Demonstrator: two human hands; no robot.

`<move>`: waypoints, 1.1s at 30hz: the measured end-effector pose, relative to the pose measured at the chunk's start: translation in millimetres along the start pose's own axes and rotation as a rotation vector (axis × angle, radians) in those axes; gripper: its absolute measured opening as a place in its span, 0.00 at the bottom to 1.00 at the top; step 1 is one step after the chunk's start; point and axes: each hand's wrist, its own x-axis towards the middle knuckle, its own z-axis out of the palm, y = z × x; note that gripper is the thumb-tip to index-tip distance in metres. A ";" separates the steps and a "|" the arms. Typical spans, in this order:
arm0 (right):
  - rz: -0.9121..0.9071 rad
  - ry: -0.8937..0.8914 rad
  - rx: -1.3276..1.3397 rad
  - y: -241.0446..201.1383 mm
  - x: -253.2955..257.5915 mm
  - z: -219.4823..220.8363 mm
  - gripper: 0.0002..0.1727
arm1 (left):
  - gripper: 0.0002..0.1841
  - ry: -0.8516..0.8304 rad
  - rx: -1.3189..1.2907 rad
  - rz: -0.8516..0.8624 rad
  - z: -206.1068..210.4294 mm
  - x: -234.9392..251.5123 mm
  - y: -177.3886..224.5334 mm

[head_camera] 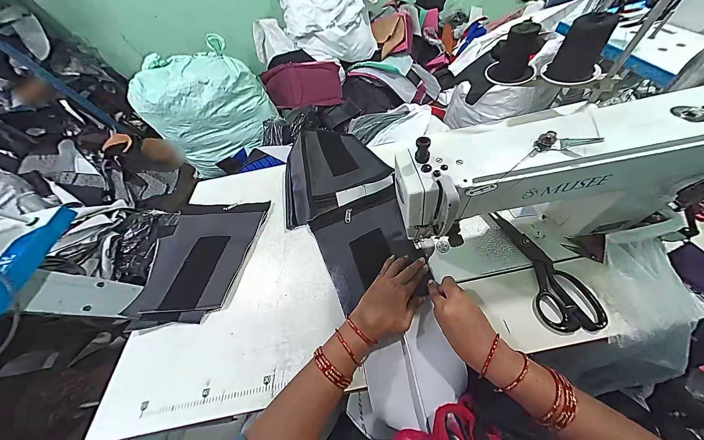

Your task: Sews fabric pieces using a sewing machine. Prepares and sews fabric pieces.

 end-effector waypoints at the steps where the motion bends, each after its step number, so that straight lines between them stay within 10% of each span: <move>1: 0.010 -0.016 -0.003 0.5 3.9 -0.6 0.16 | 0.28 0.027 0.003 0.013 1.0 2.1 -3.7; 15: 0.108 -0.121 0.065 2.7 37.8 -1.8 0.17 | 0.25 0.062 -0.033 0.077 -7.7 22.6 -37.8; 22: 0.151 -0.023 0.420 28.8 31.5 -6.5 0.18 | 0.24 -0.005 -0.183 -0.279 -13.3 15.9 10.3; 33: 0.338 -0.220 0.559 29.8 26.9 -23.8 0.19 | 0.25 0.126 -0.321 -0.253 -5.5 7.0 5.7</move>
